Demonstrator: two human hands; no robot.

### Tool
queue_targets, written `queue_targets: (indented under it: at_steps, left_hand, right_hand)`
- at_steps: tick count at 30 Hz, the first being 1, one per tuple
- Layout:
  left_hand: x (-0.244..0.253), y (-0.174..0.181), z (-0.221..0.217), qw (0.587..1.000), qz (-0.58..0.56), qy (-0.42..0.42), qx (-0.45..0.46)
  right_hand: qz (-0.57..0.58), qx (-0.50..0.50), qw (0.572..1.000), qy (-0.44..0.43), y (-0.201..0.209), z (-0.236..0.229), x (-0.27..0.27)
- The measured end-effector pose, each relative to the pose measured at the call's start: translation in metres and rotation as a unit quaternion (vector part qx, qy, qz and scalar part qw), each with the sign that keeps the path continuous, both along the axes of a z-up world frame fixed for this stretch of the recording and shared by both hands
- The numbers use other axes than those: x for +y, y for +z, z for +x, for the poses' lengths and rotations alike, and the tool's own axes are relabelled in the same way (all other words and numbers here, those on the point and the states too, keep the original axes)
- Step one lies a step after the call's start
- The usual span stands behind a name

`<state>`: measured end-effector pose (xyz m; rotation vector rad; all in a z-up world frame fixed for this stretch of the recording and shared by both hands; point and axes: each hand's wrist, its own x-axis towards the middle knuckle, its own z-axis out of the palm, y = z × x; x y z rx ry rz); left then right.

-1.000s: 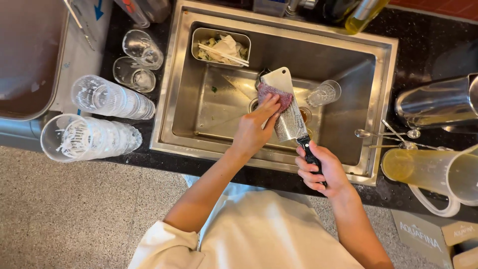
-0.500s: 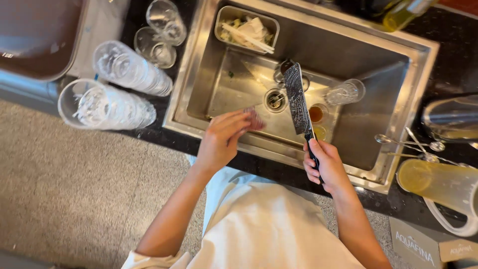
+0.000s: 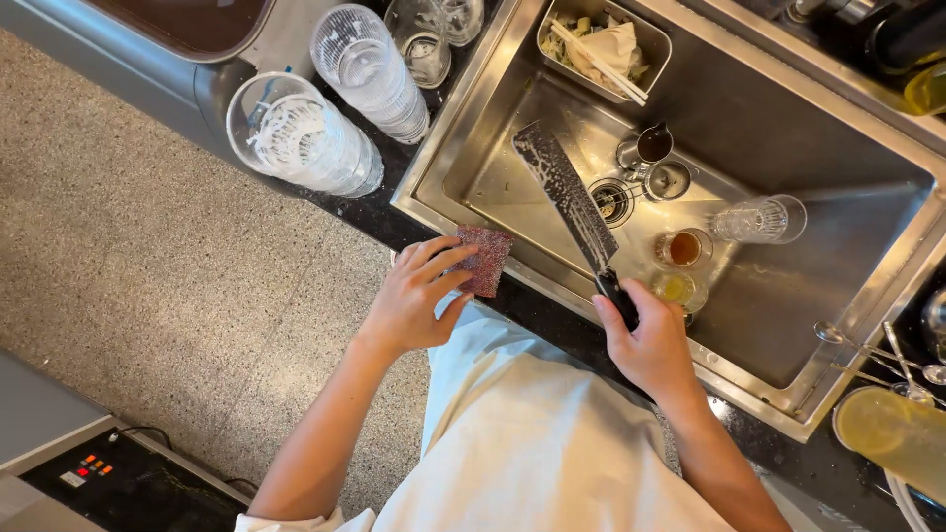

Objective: Cleaning and rinsing various barware items including a knife, shaker, and measuring cups in a sink.

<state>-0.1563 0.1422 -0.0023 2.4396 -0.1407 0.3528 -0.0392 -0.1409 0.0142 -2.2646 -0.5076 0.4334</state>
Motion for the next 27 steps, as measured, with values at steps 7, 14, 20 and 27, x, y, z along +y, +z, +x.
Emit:
queue_targets:
  at_steps: [7,14,20,27]
  left_hand:
    - [-0.042,0.002,0.060,0.996,-0.076,-0.012,-0.038]
    - [-0.128,-0.021,0.208,0.966,-0.213,-0.144,-0.004]
    - [-0.197,-0.009,0.347,0.960,-0.252,-0.125,-0.006]
    - [-0.232,-0.053,0.477,0.951,-0.227,-0.193,0.087]
  right_hand:
    - [0.009,-0.022,0.999,-0.029,-0.006,-0.004,-0.021]
    - [-0.053,-0.047,0.971,-0.229,-0.007,0.001,-0.073]
    - [-0.066,-0.063,0.931,-0.354,0.003,0.011,-0.106]
    - [-0.081,-0.106,0.936,-0.327,-0.012,0.025,-0.103]
